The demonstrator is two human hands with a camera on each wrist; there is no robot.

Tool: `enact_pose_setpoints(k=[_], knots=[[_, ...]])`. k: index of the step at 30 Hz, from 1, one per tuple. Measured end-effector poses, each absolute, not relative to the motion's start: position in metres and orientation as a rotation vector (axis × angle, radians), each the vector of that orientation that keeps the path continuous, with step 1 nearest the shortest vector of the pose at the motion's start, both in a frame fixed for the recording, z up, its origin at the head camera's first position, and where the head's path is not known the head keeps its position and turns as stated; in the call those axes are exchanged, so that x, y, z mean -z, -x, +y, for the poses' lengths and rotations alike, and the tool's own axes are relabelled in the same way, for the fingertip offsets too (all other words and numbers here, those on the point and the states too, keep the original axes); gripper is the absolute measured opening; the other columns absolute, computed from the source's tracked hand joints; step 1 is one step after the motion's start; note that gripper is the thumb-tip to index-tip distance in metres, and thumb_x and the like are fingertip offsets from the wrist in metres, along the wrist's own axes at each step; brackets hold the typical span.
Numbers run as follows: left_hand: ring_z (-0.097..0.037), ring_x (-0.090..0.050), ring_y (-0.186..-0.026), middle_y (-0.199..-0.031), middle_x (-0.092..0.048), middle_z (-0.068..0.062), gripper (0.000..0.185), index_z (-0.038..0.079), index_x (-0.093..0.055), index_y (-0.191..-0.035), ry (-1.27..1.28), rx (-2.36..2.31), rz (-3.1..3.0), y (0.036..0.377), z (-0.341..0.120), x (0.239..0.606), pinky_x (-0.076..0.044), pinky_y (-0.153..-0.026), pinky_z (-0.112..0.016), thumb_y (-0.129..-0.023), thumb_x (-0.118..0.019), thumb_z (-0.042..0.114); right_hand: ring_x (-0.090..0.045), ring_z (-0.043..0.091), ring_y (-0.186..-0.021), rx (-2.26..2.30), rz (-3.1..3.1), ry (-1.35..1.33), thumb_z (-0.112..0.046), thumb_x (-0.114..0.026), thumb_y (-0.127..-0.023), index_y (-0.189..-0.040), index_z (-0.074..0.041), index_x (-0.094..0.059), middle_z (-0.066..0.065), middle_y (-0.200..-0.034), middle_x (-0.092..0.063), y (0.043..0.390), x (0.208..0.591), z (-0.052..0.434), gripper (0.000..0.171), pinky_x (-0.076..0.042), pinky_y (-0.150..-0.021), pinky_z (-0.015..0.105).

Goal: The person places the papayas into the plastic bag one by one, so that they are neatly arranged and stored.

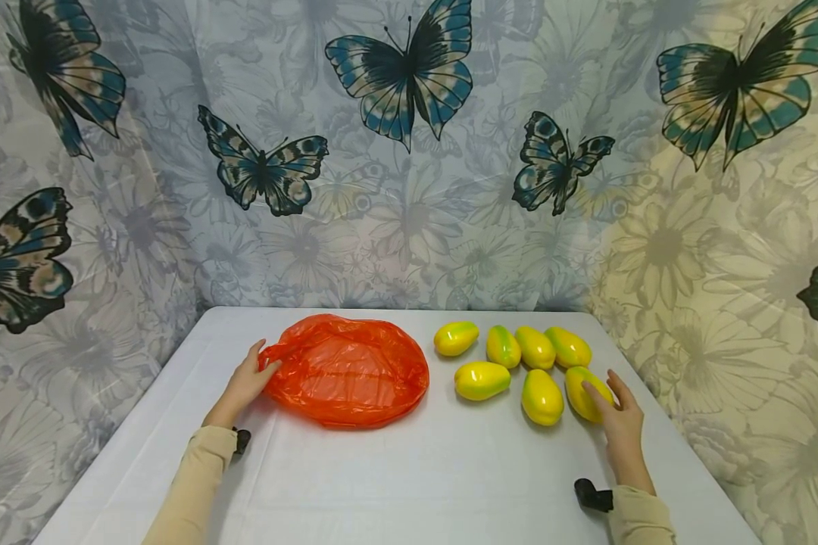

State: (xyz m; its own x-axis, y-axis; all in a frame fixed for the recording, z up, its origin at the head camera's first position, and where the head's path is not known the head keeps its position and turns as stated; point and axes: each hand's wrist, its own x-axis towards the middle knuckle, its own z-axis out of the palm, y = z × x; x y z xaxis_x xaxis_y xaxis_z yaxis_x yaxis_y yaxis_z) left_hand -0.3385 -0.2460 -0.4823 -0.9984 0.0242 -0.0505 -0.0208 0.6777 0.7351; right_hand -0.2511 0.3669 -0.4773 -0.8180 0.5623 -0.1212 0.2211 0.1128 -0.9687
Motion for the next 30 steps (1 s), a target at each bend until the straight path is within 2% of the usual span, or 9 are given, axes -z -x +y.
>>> enact_pose_setpoints(k=[4, 7, 11, 15, 22, 24, 26, 30], knots=[[-0.053, -0.025, -0.141, -0.155, -0.019, -0.035, 0.075, -0.001, -0.004, -0.155, 0.004, -1.261, 2.81, 0.3392, -0.2475, 0.483, -0.023, -0.116, -0.063, -0.103, -0.046, 0.034, -0.023, 0.029, -0.143, -1.738, -2.143, 0.78, -0.046, -0.062, -0.092, -0.155, -0.027, -0.027, 0.005, -0.164, -0.019, 0.2516, 0.478, 0.366, 0.074, -0.023, -0.121, 0.045], [-0.053, -0.025, -0.141, -0.155, -0.018, -0.035, 0.075, 0.0, -0.005, -0.155, 0.007, -1.27, 2.8, 0.3406, -0.2485, 0.4837, -0.023, -0.116, -0.063, -0.103, -0.046, 0.034, -0.026, 0.026, -0.139, -1.719, -2.157, 0.782, -0.042, -0.063, -0.093, -0.155, -0.026, -0.028, 0.006, -0.164, -0.02, 0.2516, 0.479, 0.3661, 0.073, -0.028, -0.116, 0.036], [-0.052, -0.026, -0.141, -0.155, -0.02, -0.036, 0.074, -0.001, -0.006, -0.155, 0.011, -1.266, 2.794, 0.3413, -0.2488, 0.4844, -0.024, -0.115, -0.063, -0.103, -0.046, 0.034, -0.036, 0.01, -0.121, -1.695, -2.162, 0.789, -0.039, -0.064, -0.093, -0.154, -0.024, -0.03, 0.006, -0.163, -0.024, 0.2507, 0.4808, 0.3664, 0.071, -0.033, -0.097, 0.015], [-0.052, -0.027, -0.141, -0.154, -0.022, -0.036, 0.072, -0.001, -0.008, -0.155, 0.015, -1.271, 2.793, 0.3407, -0.2484, 0.4843, -0.025, -0.115, -0.062, -0.103, -0.045, 0.033, -0.034, -0.004, -0.102, -1.688, -2.142, 0.795, -0.037, -0.065, -0.092, -0.153, -0.023, -0.033, 0.007, -0.162, -0.027, 0.25, 0.483, 0.3671, 0.07, -0.033, -0.08, 0.002], [-0.052, -0.027, -0.14, -0.153, -0.023, -0.037, 0.071, -0.002, -0.009, -0.154, 0.0, -1.308, 2.797, 0.3405, -0.2492, 0.4843, -0.027, -0.115, -0.062, -0.103, -0.045, 0.032, -0.037, 0.009, -0.12, -1.672, -2.11, 0.804, -0.038, -0.064, -0.092, -0.152, -0.023, -0.035, 0.008, -0.159, -0.032, 0.2513, 0.4856, 0.3669, 0.068, -0.033, -0.08, -0.001], [-0.053, -0.029, -0.139, -0.153, -0.024, -0.037, 0.07, -0.002, -0.009, -0.154, 0.001, -1.313, 2.794, 0.3408, -0.2494, 0.4847, -0.03, -0.113, -0.062, -0.104, -0.044, 0.033, -0.04, 0.005, -0.115, -1.683, -2.077, 0.807, -0.037, -0.065, -0.092, -0.152, -0.023, -0.036, 0.008, -0.158, -0.034, 0.2516, 0.4856, 0.3667, 0.068, -0.033, -0.08, -0.001], [-0.052, -0.033, -0.137, -0.152, -0.025, -0.037, 0.07, -0.002, -0.009, -0.154, 0.012, -1.329, 2.78, 0.3409, -0.2498, 0.4854, -0.038, -0.109, -0.059, -0.104, -0.043, 0.034, -0.041, -0.001, -0.106, -1.692, -2.048, 0.8, -0.036, -0.067, -0.091, -0.151, -0.023, -0.037, 0.009, -0.156, -0.036, 0.2518, 0.4854, 0.3668, 0.068, -0.034, -0.079, -0.001], [-0.05, -0.043, -0.129, -0.149, -0.028, -0.037, 0.069, -0.001, -0.008, -0.154, 0.029, -1.364, 2.756, 0.3407, -0.2507, 0.4864, -0.054, -0.088, -0.045, -0.105, -0.042, 0.033, -0.04, -0.008, -0.093, -1.718, -1.996, 0.809, -0.035, -0.068, -0.09, -0.15, -0.024, -0.039, 0.008, -0.153, -0.039, 0.2515, 0.4839, 0.3661, 0.068, -0.035, -0.076, -0.002]])
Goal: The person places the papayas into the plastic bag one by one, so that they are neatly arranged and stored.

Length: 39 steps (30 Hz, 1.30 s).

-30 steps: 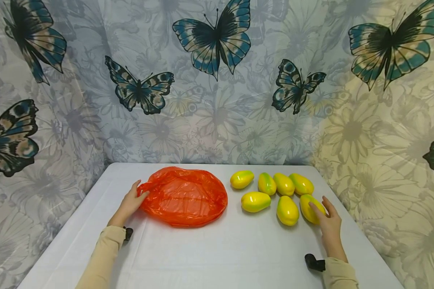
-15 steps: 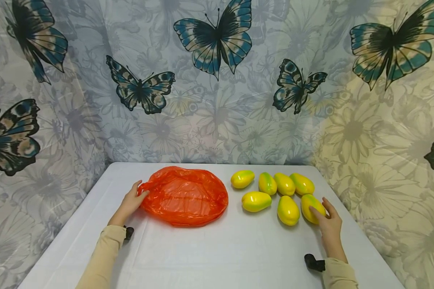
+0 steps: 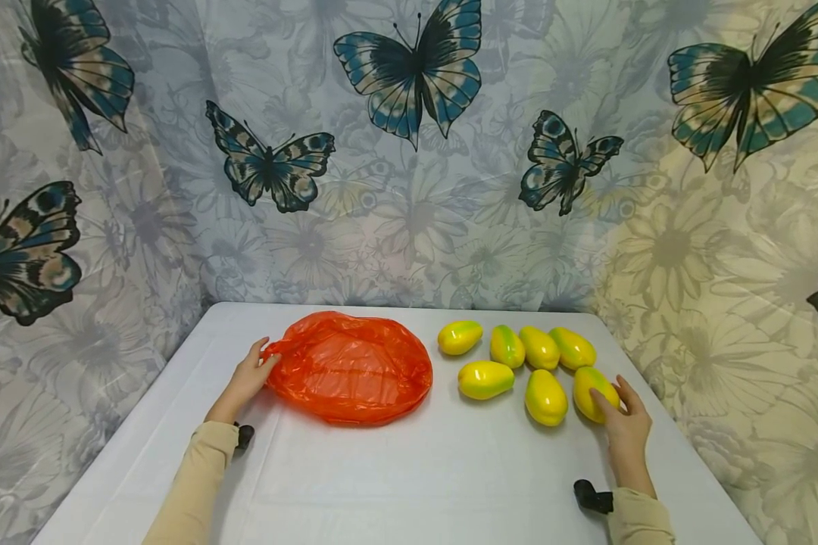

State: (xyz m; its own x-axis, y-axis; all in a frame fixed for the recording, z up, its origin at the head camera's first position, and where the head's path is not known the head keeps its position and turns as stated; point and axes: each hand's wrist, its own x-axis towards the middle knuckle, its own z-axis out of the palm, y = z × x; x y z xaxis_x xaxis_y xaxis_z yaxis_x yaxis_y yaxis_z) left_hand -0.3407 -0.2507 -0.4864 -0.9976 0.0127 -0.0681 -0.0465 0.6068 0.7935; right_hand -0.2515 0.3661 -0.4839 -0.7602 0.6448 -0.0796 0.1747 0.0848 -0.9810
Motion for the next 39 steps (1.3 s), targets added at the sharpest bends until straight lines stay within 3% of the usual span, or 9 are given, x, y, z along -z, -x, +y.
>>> enact_pose_setpoints(k=[2, 6, 15, 23, 28, 30, 34, 39], knots=[[-0.048, -0.048, -0.123, -0.148, -0.029, -0.037, 0.068, -0.001, -0.008, -0.154, 0.029, -1.379, 2.754, 0.34, -0.251, 0.486, -0.056, -0.077, -0.037, -0.105, -0.042, 0.033, -0.04, -0.008, -0.093, -1.727, -1.988, 0.814, -0.036, -0.068, -0.09, -0.151, -0.025, -0.038, 0.007, -0.154, -0.038, 0.251, 0.483, 0.366, 0.068, -0.035, -0.076, -0.002], [-0.046, -0.053, -0.117, -0.147, -0.031, -0.037, 0.068, 0.0, -0.009, -0.155, 0.032, -1.403, 2.749, 0.339, -0.252, 0.486, -0.054, -0.07, -0.03, -0.105, -0.041, 0.032, -0.041, -0.007, -0.093, -1.75, -1.934, 0.812, -0.034, -0.067, -0.091, -0.151, -0.025, -0.038, 0.007, -0.154, -0.037, 0.25, 0.481, 0.364, 0.067, -0.037, -0.076, -0.003], [-0.048, -0.053, -0.119, -0.149, -0.028, -0.038, 0.064, 0.001, -0.009, -0.155, 0.063, -1.443, 2.712, 0.339, -0.251, 0.486, -0.058, -0.073, -0.034, -0.106, -0.035, 0.033, -0.045, -0.005, -0.092, -1.846, -1.755, 0.778, -0.027, -0.073, -0.087, -0.148, -0.027, -0.043, -0.008, -0.136, -0.048, 0.25, 0.471, 0.359, 0.068, -0.04, -0.072, -0.003], [-0.049, -0.044, -0.129, -0.153, -0.025, -0.035, 0.059, -0.002, -0.011, -0.154, 0.057, -1.406, 2.724, 0.338, -0.249, 0.484, -0.055, -0.089, -0.047, -0.107, -0.031, 0.029, -0.046, -0.003, -0.094, -1.87, -1.677, 0.73, -0.024, -0.074, -0.087, -0.146, -0.027, -0.046, -0.019, -0.116, -0.051, 0.255, 0.462, 0.351, 0.066, -0.04, -0.076, -0.002], [-0.05, -0.031, -0.139, -0.156, -0.022, -0.032, 0.061, -0.003, -0.01, -0.154, 0.053, -1.382, 2.742, 0.336, -0.246, 0.484, -0.036, -0.11, -0.059, -0.107, -0.029, 0.031, -0.047, -0.003, -0.095, -1.9, -1.632, 0.693, -0.02, -0.074, -0.086, -0.146, -0.024, -0.046, -0.021, -0.109, -0.05, 0.261, 0.456, 0.344, 0.066, -0.042, -0.076, -0.002], [-0.05, -0.029, -0.14, -0.155, -0.022, -0.033, 0.061, -0.003, -0.01, -0.154, 0.06, -1.384, 2.744, 0.336, -0.245, 0.483, -0.032, -0.113, -0.06, -0.107, -0.028, 0.032, -0.047, -0.003, -0.096, -1.9, -1.626, 0.685, -0.019, -0.074, -0.086, -0.146, -0.024, -0.046, -0.02, -0.111, -0.05, 0.263, 0.454, 0.341, 0.066, -0.042, -0.078, -0.001], [-0.049, -0.032, -0.139, -0.153, -0.025, -0.035, 0.06, -0.002, -0.011, -0.154, 0.089, -1.413, 2.734, 0.334, -0.244, 0.483, -0.037, -0.11, -0.059, -0.107, -0.029, 0.031, -0.046, -0.001, -0.102, -1.871, -1.643, 0.688, -0.022, -0.073, -0.087, -0.146, -0.026, -0.047, -0.012, -0.125, -0.05, 0.265, 0.452, 0.334, 0.065, -0.043, -0.086, 0.003], [-0.05, -0.028, -0.141, -0.153, -0.023, -0.036, 0.062, -0.002, -0.01, -0.154, 0.09, -1.409, 2.73, 0.334, -0.243, 0.483, -0.029, -0.115, -0.06, -0.107, -0.027, 0.034, -0.045, 0.003, -0.11, -1.844, -1.674, 0.671, -0.027, -0.073, -0.087, -0.145, -0.027, -0.047, -0.008, -0.133, -0.048, 0.27, 0.449, 0.326, 0.064, -0.043, -0.097, 0.008]])
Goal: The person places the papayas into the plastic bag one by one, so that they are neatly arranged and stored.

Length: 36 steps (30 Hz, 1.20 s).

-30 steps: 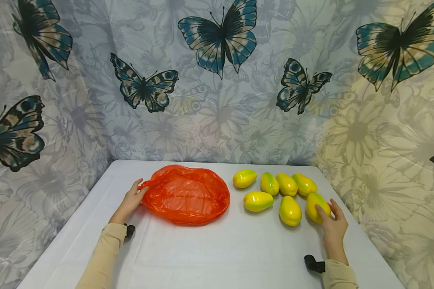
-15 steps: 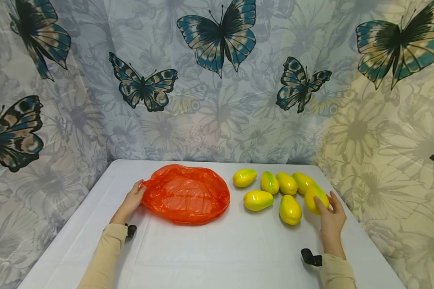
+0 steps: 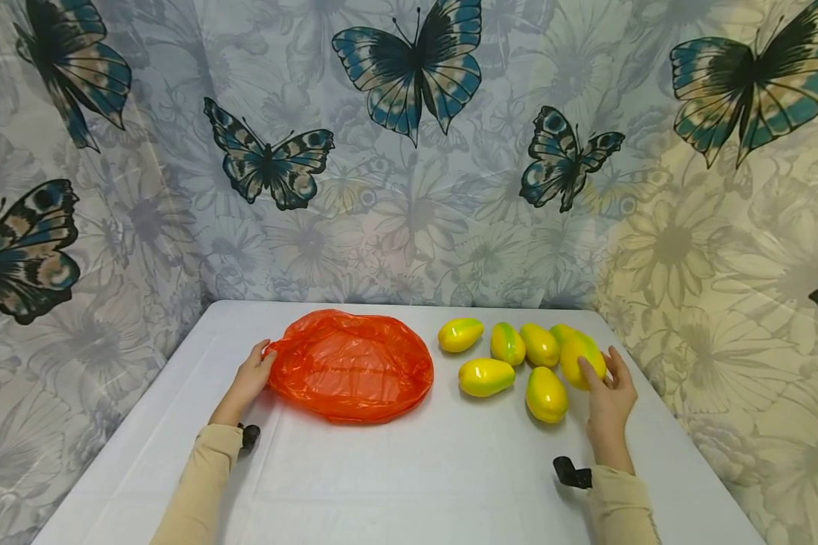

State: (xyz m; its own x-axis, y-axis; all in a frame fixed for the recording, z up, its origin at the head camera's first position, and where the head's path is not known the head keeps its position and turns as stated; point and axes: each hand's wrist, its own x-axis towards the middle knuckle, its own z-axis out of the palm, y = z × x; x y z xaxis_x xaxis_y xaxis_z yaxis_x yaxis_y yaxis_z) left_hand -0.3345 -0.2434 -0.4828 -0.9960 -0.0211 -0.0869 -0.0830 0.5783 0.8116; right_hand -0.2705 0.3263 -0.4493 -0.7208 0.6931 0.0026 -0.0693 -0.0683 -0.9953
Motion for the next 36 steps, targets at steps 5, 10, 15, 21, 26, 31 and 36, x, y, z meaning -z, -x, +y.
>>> enact_pose_setpoints(k=[5, 10, 15, 21, 26, 31, 36], knots=[[-0.05, -0.028, -0.141, -0.154, -0.022, -0.035, 0.063, -0.002, -0.009, -0.155, 0.099, -1.414, 2.715, 0.334, -0.243, 0.484, -0.031, -0.114, -0.06, -0.107, -0.027, 0.035, -0.045, 0.01, -0.12, -1.85, -1.678, 0.638, -0.027, -0.073, -0.087, -0.146, -0.027, -0.046, -0.006, -0.134, -0.048, 0.276, 0.446, 0.317, 0.065, -0.04, -0.106, 0.013], [-0.05, -0.031, -0.139, -0.153, -0.023, -0.036, 0.062, -0.002, -0.009, -0.154, 0.107, -1.424, 2.711, 0.333, -0.242, 0.484, -0.038, -0.109, -0.059, -0.107, -0.027, 0.034, -0.044, 0.011, -0.124, -1.86, -1.672, 0.589, -0.025, -0.074, -0.087, -0.146, -0.023, -0.046, -0.009, -0.129, -0.049, 0.282, 0.445, 0.307, 0.065, -0.037, -0.111, 0.017], [-0.05, -0.031, -0.139, -0.153, -0.023, -0.035, 0.061, -0.002, -0.01, -0.154, 0.107, -1.427, 2.72, 0.332, -0.241, 0.483, -0.037, -0.11, -0.059, -0.107, -0.028, 0.032, -0.046, 0.014, -0.126, -1.887, -1.68, 0.561, -0.026, -0.074, -0.086, -0.146, -0.024, -0.046, -0.012, -0.126, -0.049, 0.289, 0.443, 0.299, 0.066, -0.039, -0.108, 0.015], [-0.049, -0.032, -0.139, -0.154, -0.023, -0.035, 0.061, -0.002, -0.009, -0.154, 0.117, -1.439, 2.707, 0.332, -0.241, 0.483, -0.039, -0.108, -0.058, -0.107, -0.027, 0.031, -0.041, 0.023, -0.137, -1.892, -1.751, 0.533, -0.031, -0.073, -0.087, -0.148, -0.025, -0.043, 0.004, -0.146, -0.043, 0.296, 0.44, 0.286, 0.068, -0.038, -0.112, 0.024], [-0.048, -0.028, -0.142, -0.155, -0.021, -0.033, 0.06, -0.001, -0.008, -0.155, 0.138, -1.443, 2.691, 0.331, -0.24, 0.481, -0.03, -0.115, -0.059, -0.107, -0.026, 0.031, -0.036, 0.024, -0.141, -1.961, -1.749, 0.478, -0.031, -0.072, -0.088, -0.149, -0.026, -0.041, 0.008, -0.154, -0.036, 0.301, 0.437, 0.273, 0.069, -0.033, -0.117, 0.031], [-0.047, -0.029, -0.142, -0.155, -0.021, -0.033, 0.061, -0.001, -0.007, -0.155, 0.141, -1.452, 2.681, 0.332, -0.241, 0.481, -0.031, -0.115, -0.058, -0.107, -0.026, 0.032, -0.038, 0.023, -0.138, -1.977, -1.761, 0.453, -0.031, -0.073, -0.088, -0.149, -0.026, -0.041, 0.008, -0.153, -0.038, 0.307, 0.436, 0.261, 0.069, -0.033, -0.116, 0.031], [-0.048, -0.032, -0.14, -0.155, -0.022, -0.034, 0.062, -0.001, -0.007, -0.155, 0.134, -1.457, 2.681, 0.332, -0.242, 0.482, -0.038, -0.109, -0.057, -0.107, -0.025, 0.035, -0.038, 0.025, -0.138, -1.988, -1.765, 0.421, -0.029, -0.073, -0.088, -0.15, -0.023, -0.04, 0.009, -0.153, -0.039, 0.312, 0.435, 0.248, 0.07, -0.032, -0.118, 0.035]])
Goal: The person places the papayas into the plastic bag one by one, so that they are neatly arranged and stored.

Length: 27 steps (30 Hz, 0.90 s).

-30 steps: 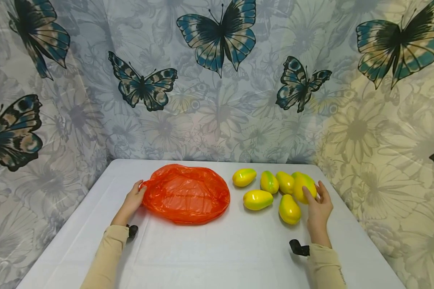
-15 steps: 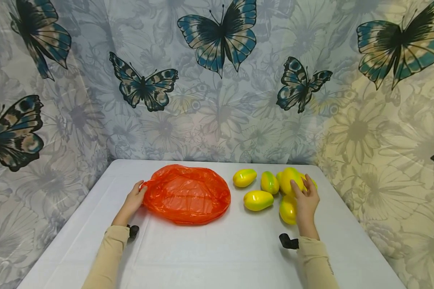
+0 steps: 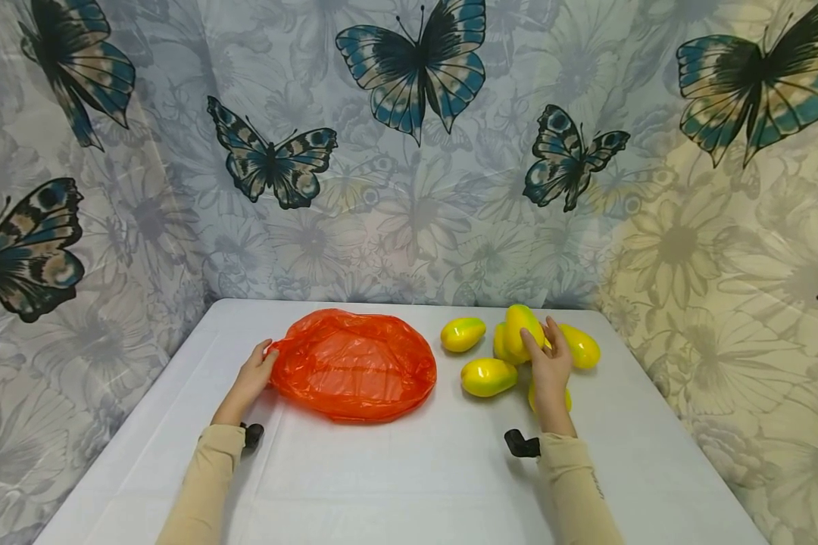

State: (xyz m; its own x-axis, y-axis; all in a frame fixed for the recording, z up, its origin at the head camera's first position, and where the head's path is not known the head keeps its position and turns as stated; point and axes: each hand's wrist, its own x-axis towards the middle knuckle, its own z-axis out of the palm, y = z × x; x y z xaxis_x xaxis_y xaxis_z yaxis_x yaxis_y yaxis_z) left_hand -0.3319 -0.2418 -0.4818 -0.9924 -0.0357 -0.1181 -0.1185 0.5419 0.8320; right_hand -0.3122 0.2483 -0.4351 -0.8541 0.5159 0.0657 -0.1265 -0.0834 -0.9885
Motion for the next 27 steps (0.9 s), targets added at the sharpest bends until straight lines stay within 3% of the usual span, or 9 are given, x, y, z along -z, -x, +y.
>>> enact_pose_setpoints(k=[4, 10, 13, 19, 27], knots=[[-0.047, -0.036, -0.137, -0.154, -0.023, -0.034, 0.063, 0.001, -0.007, -0.155, 0.145, -1.462, 2.667, 0.331, -0.243, 0.483, -0.046, -0.103, -0.053, -0.107, -0.026, 0.036, -0.04, 0.023, -0.136, -1.996, -1.779, 0.399, -0.027, -0.071, -0.09, -0.15, -0.021, -0.041, 0.009, -0.15, -0.041, 0.316, 0.435, 0.239, 0.068, -0.037, -0.113, 0.028], [-0.046, -0.042, -0.133, -0.153, -0.025, -0.034, 0.064, 0.002, -0.007, -0.156, 0.144, -1.474, 2.651, 0.332, -0.244, 0.485, -0.053, -0.095, -0.046, -0.107, -0.026, 0.039, -0.044, 0.021, -0.131, -1.992, -1.834, 0.36, -0.032, -0.07, -0.09, -0.148, -0.023, -0.043, 0.007, -0.151, -0.042, 0.319, 0.434, 0.224, 0.065, -0.042, -0.091, 0.007], [-0.045, -0.044, -0.131, -0.153, -0.027, -0.033, 0.064, 0.003, -0.007, -0.156, 0.144, -1.483, 2.648, 0.332, -0.244, 0.485, -0.054, -0.092, -0.044, -0.107, -0.027, 0.039, -0.045, 0.02, -0.131, -2.005, -1.842, 0.329, -0.033, -0.07, -0.09, -0.147, -0.023, -0.045, 0.005, -0.153, -0.042, 0.32, 0.435, 0.217, 0.063, -0.042, -0.09, 0.006], [-0.044, -0.04, -0.135, -0.154, -0.026, -0.032, 0.065, 0.003, -0.008, -0.156, 0.141, -1.489, 2.651, 0.332, -0.244, 0.485, -0.05, -0.099, -0.048, -0.107, -0.027, 0.041, -0.048, 0.011, -0.12, -1.99, -1.874, 0.309, -0.036, -0.071, -0.088, -0.142, -0.025, -0.051, -0.001, -0.149, -0.048, 0.325, 0.439, 0.207, 0.059, -0.044, -0.088, 0.005], [-0.043, -0.046, -0.128, -0.151, -0.03, -0.032, 0.065, 0.002, -0.008, -0.156, 0.136, -1.511, 2.641, 0.331, -0.245, 0.485, -0.056, -0.085, -0.037, -0.107, -0.029, 0.039, -0.049, 0.008, -0.108, -1.979, -1.928, 0.287, -0.04, -0.071, -0.088, -0.139, -0.025, -0.055, -0.005, -0.145, -0.051, 0.33, 0.443, 0.194, 0.056, -0.045, -0.081, 0.006]])
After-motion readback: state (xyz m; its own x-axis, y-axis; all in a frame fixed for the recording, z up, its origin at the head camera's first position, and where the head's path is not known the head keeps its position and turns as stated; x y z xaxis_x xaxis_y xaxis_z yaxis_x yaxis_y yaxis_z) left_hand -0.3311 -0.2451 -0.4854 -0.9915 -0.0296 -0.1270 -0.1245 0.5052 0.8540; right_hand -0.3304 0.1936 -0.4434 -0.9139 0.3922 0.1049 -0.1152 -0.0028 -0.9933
